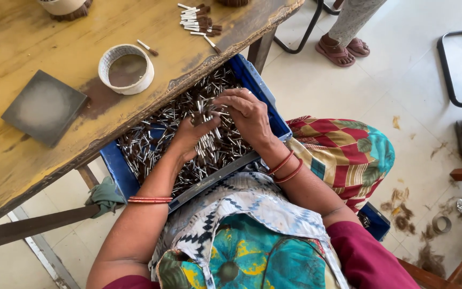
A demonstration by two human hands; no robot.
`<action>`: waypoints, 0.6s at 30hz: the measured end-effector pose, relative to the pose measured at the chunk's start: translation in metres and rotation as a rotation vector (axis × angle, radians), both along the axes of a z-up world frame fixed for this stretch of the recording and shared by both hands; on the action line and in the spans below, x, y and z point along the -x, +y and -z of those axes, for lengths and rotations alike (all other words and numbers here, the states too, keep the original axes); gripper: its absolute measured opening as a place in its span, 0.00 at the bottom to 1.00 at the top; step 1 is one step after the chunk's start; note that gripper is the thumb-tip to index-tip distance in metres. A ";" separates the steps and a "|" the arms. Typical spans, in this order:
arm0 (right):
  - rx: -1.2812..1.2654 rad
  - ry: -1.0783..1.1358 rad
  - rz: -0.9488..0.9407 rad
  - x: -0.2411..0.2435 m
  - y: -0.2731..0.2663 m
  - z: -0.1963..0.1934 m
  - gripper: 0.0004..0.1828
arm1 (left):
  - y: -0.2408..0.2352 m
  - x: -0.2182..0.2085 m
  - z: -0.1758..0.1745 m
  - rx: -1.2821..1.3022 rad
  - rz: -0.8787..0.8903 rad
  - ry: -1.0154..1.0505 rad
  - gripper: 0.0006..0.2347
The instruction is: The person sits at a workbench assembling brushes. They grab handfuls of metal ferrules from a blue tray, pack brown bristle material into a round white brush base, press and shape the bristles by hand, and set finished brush heads on the table.
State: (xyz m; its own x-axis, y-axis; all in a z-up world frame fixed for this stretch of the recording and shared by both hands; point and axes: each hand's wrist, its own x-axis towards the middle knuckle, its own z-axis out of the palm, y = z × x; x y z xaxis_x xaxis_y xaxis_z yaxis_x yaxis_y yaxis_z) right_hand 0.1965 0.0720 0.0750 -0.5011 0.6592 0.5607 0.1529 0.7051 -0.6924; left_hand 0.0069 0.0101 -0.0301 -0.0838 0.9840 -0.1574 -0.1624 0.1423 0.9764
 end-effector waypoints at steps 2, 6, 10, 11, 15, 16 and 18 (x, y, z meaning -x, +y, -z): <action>-0.071 -0.056 -0.002 0.001 -0.005 -0.004 0.14 | -0.001 0.003 -0.006 0.189 -0.066 -0.786 0.20; -0.083 -0.096 -0.394 0.007 -0.009 -0.015 0.18 | -0.002 0.002 -0.047 0.170 -0.123 -0.659 0.23; -0.047 -0.081 -0.222 0.005 -0.007 -0.022 0.21 | 0.000 0.008 0.003 0.035 -0.149 -0.228 0.19; -0.055 -0.078 -0.156 0.001 -0.004 -0.029 0.23 | 0.004 0.002 0.003 -0.069 -0.153 0.118 0.18; -0.046 -0.119 -0.187 0.004 0.001 0.000 0.25 | -0.003 -0.008 -0.041 -0.250 -0.058 0.674 0.25; -0.039 -0.099 -0.260 0.004 0.003 0.012 0.19 | -0.003 -0.007 -0.040 -0.095 -0.046 0.664 0.20; -0.044 -0.081 -0.289 0.001 0.007 0.023 0.16 | -0.001 -0.005 -0.027 0.034 0.007 0.660 0.15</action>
